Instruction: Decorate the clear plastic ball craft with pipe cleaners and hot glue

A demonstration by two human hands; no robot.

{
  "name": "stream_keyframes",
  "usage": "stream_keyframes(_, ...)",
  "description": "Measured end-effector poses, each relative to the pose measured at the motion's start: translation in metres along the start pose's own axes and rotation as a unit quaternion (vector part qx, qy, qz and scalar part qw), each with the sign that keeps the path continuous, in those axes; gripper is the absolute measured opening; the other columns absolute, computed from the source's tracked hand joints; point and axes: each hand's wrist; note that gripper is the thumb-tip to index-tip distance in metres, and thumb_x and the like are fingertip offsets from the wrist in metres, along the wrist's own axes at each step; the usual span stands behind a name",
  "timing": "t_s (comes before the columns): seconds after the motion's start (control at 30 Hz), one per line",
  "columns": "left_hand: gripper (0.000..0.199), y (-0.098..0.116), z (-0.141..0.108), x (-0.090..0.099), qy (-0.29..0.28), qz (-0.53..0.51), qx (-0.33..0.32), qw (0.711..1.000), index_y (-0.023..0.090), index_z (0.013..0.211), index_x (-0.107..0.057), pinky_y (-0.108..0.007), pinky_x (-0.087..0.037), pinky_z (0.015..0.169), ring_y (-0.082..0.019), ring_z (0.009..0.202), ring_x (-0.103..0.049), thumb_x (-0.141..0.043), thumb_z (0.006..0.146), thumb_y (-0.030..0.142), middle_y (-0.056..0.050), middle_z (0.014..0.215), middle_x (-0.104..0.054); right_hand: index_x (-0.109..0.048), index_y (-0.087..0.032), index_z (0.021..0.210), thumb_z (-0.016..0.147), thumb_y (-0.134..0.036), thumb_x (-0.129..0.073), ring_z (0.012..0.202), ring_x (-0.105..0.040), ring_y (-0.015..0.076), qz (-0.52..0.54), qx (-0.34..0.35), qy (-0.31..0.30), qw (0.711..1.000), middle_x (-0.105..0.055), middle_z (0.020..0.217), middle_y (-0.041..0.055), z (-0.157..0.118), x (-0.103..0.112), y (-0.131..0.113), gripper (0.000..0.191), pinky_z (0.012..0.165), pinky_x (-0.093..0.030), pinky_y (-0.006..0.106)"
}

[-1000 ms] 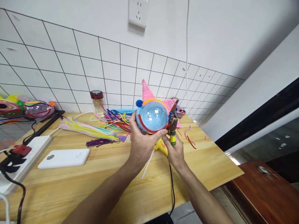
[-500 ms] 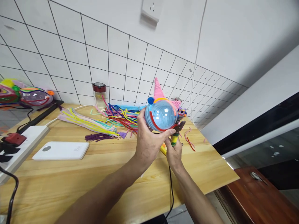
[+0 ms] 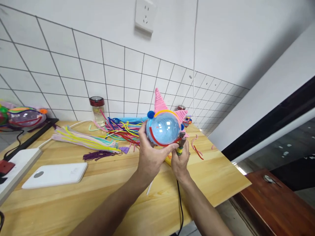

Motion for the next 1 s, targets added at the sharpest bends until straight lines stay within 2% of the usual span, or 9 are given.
stream_keyframes(0.1,0.118,-0.004,-0.001,0.003,-0.007,0.013,-0.022,1.000,0.030,0.154,-0.044,-0.046,-0.058,0.120,-0.035,0.147,-0.064,-0.107,0.059,0.061,-0.015,0.155,-0.060,-0.047,-0.030,0.171,0.112,-0.039,-0.056,0.140,-0.067,0.0380,-0.028,0.042,0.073,0.996,-0.070,0.148,0.0173,0.002,0.002,0.000,0.060,0.115,-0.057,0.063)
stream_keyframes(0.13,0.119,-0.005,-0.002,0.004,-0.007,0.026,-0.031,0.999,0.029,0.154,-0.045,-0.046,-0.058,0.119,-0.035,0.145,-0.065,-0.107,0.058,0.062,-0.015,0.153,-0.061,-0.042,-0.031,0.174,0.112,-0.037,-0.055,0.140,-0.067,0.0375,-0.036,0.052,0.078,0.995,-0.069,0.149,0.0175,0.003,0.003,-0.001,0.063,0.115,-0.058,0.062)
stream_keyframes(0.23,0.121,-0.010,-0.003,0.009,-0.007,0.058,-0.045,0.997,0.029,0.155,-0.046,-0.047,-0.057,0.119,-0.035,0.141,-0.067,-0.107,0.057,0.065,-0.014,0.150,-0.062,-0.032,-0.032,0.180,0.112,-0.031,-0.053,0.141,-0.067,0.0369,-0.053,0.076,0.078,0.993,-0.068,0.153,0.0172,0.005,0.007,-0.002,0.071,0.115,-0.058,0.062)
stream_keyframes(0.33,0.118,-0.016,-0.005,0.013,0.000,0.074,-0.057,0.996,0.027,0.152,-0.048,-0.048,-0.056,0.120,-0.035,0.140,-0.067,-0.104,0.058,0.071,-0.014,0.147,-0.062,-0.028,-0.032,0.182,0.111,-0.028,-0.055,0.141,-0.067,0.0369,-0.059,0.092,0.092,0.990,-0.067,0.155,0.0170,0.005,0.010,-0.003,0.076,0.115,-0.059,0.061)
stream_keyframes(0.53,0.119,-0.022,-0.005,0.016,-0.003,0.082,-0.058,0.995,0.026,0.151,-0.046,-0.044,-0.057,0.117,-0.031,0.132,-0.070,-0.101,0.059,0.076,-0.014,0.145,-0.064,-0.030,-0.031,0.182,0.111,-0.029,-0.056,0.138,-0.067,0.0371,-0.073,0.090,0.129,0.985,-0.069,0.147,0.0187,0.008,0.011,-0.006,0.076,0.113,-0.061,0.059)
stream_keyframes(0.7,0.119,-0.024,-0.005,0.018,0.003,0.078,-0.052,0.996,0.026,0.147,-0.047,-0.040,-0.060,0.111,-0.028,0.122,-0.073,-0.101,0.055,0.079,-0.013,0.142,-0.064,-0.028,-0.028,0.183,0.111,-0.026,-0.053,0.138,-0.068,0.0372,-0.079,0.100,0.134,0.983,-0.069,0.147,0.0193,0.010,0.012,-0.007,0.076,0.114,-0.060,0.060)
stream_keyframes(0.87,0.115,-0.025,-0.006,0.020,-0.007,0.091,-0.032,0.995,0.026,0.147,-0.046,-0.037,-0.061,0.109,-0.027,0.124,-0.073,-0.101,0.059,0.075,-0.014,0.148,-0.063,-0.028,-0.030,0.183,0.111,-0.023,-0.051,0.137,-0.069,0.0364,-0.084,0.101,0.142,0.981,-0.070,0.147,0.0183,0.009,0.012,-0.006,0.076,0.114,-0.060,0.057)
stream_keyframes(1.0,0.111,-0.024,-0.008,0.020,-0.012,0.079,-0.011,0.997,0.027,0.145,-0.047,-0.035,-0.062,0.104,-0.025,0.118,-0.074,-0.102,0.059,0.071,-0.013,0.142,-0.066,-0.029,-0.030,0.182,0.112,-0.022,-0.051,0.134,-0.070,0.0347,-0.090,0.102,0.152,0.979,-0.071,0.145,0.0178,0.010,0.012,-0.008,0.075,0.111,-0.062,0.053)
Point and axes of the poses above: each hand's wrist, its own z-axis towards the middle knuckle, its own x-axis out of the back of the hand, y = z × x
